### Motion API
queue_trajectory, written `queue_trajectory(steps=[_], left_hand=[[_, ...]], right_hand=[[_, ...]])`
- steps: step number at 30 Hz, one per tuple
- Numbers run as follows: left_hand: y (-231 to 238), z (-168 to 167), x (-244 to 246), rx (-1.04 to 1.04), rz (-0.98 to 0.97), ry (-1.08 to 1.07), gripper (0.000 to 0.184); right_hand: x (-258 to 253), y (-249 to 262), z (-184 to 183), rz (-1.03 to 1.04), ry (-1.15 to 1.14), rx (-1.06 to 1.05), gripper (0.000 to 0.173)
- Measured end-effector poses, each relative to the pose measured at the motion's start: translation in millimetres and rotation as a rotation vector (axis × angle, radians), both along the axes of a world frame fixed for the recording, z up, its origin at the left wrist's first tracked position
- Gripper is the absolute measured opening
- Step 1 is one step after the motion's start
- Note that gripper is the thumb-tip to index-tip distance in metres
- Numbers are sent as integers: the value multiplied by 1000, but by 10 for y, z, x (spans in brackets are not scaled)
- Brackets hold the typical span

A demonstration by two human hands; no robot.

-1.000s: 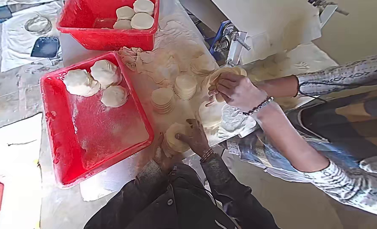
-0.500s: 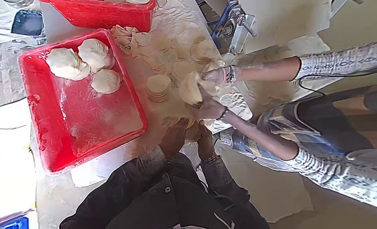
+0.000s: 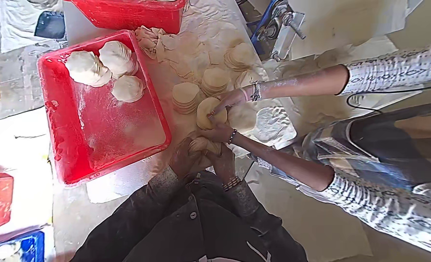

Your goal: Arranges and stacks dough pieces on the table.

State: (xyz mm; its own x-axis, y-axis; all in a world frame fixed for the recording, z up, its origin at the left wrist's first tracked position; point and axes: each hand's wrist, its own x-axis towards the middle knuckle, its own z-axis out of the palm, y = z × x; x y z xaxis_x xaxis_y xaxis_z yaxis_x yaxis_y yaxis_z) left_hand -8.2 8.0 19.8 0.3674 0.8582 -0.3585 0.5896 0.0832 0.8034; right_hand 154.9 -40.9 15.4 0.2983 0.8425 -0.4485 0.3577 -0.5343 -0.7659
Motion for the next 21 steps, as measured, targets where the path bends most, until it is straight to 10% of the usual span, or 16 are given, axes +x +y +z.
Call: queue_trajectory(steps=[6, 12, 17, 21], left_hand=[[-377, -121, -273, 484, 164, -119, 40], [-132, -63, -189, 213, 178, 62, 43], [-408, -110, -284, 417, 236, -42, 47], [-257, -226, -194, 269, 117, 94, 41]], right_hand=[[-182, -263, -41, 110, -146, 507, 53], [-113, 157, -41, 327, -235, 247, 54], [63, -43, -91, 230, -200, 560, 40], [8, 61, -47, 434, -337, 187, 44]])
